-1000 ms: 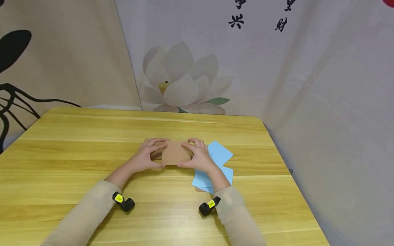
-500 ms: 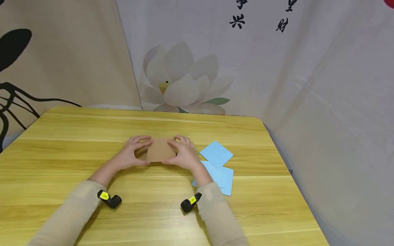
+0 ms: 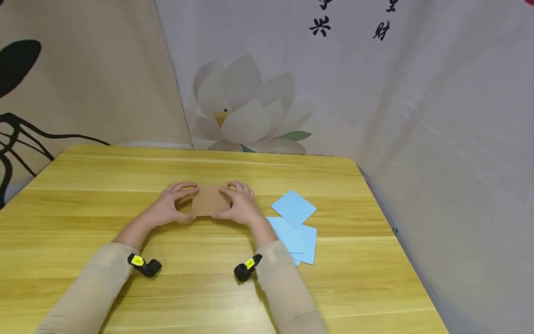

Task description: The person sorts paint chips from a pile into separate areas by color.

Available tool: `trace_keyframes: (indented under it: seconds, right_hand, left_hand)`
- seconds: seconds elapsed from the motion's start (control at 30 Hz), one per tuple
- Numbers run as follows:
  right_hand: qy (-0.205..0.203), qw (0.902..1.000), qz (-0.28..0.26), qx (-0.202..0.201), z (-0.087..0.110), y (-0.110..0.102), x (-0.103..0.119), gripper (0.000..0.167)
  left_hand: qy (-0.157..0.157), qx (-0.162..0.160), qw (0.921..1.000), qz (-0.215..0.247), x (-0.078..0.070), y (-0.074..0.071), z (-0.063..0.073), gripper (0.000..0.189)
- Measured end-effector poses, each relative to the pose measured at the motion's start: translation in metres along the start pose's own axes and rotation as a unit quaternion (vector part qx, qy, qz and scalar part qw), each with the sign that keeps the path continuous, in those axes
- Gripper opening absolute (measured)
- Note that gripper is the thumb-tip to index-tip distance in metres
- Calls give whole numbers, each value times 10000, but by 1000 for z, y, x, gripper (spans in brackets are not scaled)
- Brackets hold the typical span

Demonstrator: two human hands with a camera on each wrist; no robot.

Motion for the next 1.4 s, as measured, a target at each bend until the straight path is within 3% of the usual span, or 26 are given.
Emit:
trace_keyframes:
  seconds: [0.43, 1.03, 1.23, 1.4]
  right_hand:
    - [10, 9996, 217, 198, -7, 6, -3, 81]
    - [135, 9978, 294, 578, -9, 12, -4, 80]
    - [121, 9981, 303, 519, -7, 10, -1, 79]
    - [174, 9992, 245, 245, -3, 6, 2, 74]
  left_hand:
    - [-51, 5, 9996, -290, 5, 3, -2, 78]
    - [-270, 335, 9979, -474, 10, 5, -3, 77]
    - [-227, 271, 9985, -414, 8, 3, -3, 79]
    - [-213, 118, 9991, -354, 7, 2, -3, 80]
Point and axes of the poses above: each hand's wrist, its own z-axis away from the middle knuckle, its own y-axis out of the palm, x = y × z, the point moved 4 cm from there along -z, towards the middle knuckle, and after that the axes turned 5 degrees about z, right-handed, at the moved point
